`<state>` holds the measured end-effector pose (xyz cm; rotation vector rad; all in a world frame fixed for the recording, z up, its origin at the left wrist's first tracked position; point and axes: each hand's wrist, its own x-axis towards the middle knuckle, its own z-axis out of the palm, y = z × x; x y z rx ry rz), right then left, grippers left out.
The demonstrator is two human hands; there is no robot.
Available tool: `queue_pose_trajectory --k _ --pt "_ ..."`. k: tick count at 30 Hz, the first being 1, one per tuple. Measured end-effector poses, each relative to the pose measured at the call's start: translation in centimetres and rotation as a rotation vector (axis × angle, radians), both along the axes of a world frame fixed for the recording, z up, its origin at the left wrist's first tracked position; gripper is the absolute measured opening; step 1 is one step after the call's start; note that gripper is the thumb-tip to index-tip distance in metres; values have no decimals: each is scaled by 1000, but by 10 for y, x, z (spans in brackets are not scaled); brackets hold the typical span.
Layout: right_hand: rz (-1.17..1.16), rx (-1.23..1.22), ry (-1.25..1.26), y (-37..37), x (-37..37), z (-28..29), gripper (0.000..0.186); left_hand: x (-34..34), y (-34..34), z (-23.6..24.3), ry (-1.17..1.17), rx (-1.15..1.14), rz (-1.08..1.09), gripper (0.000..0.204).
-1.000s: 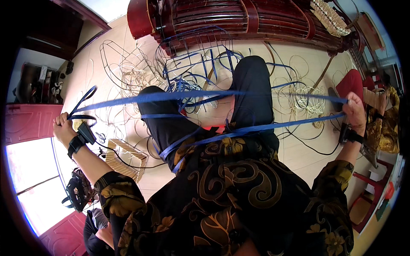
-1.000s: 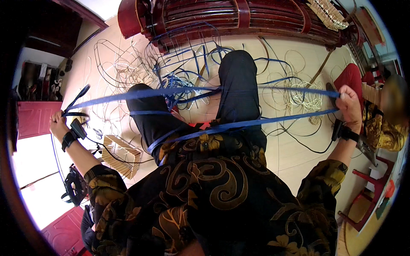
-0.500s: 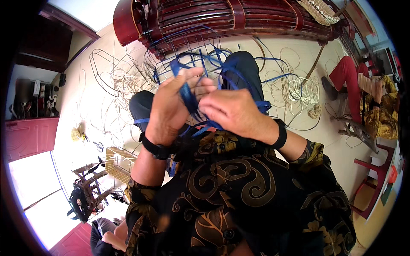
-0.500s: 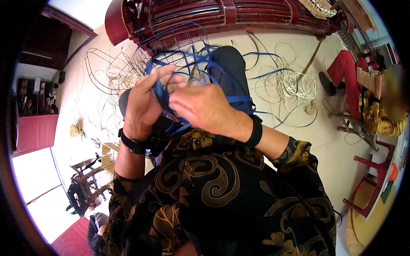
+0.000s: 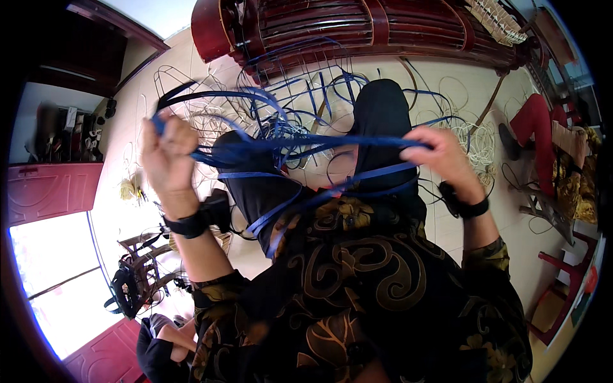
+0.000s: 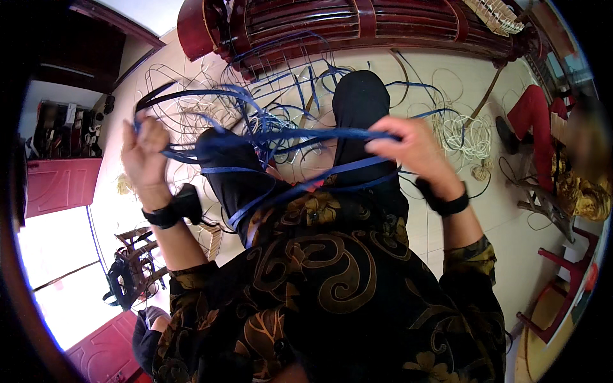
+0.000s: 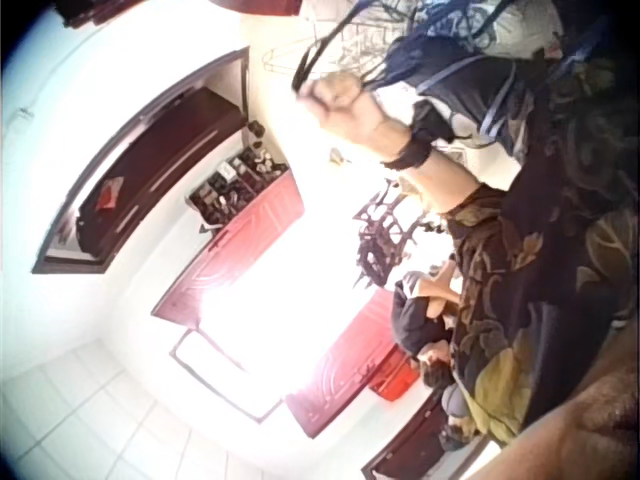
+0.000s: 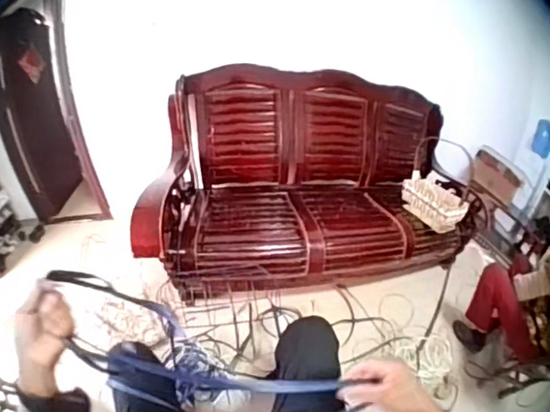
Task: The person weaves blue plastic straps into a basket frame by hand, pulling long strips through the structure and tightening the weave.
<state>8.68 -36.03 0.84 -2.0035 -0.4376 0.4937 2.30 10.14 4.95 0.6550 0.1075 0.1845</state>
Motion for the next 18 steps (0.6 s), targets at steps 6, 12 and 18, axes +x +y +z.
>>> queue_pose_trajectory --k 6,12,18 --pt "-630 463 -66 -164 44 20 21 -57 182 24 -180 97 298 10" --pt "-792 809 236 -292 48 25 9 -115 274 1 93 761 777 29" --pt "-794 87 108 -216 72 14 52 -32 98 32 177 367 553 24"
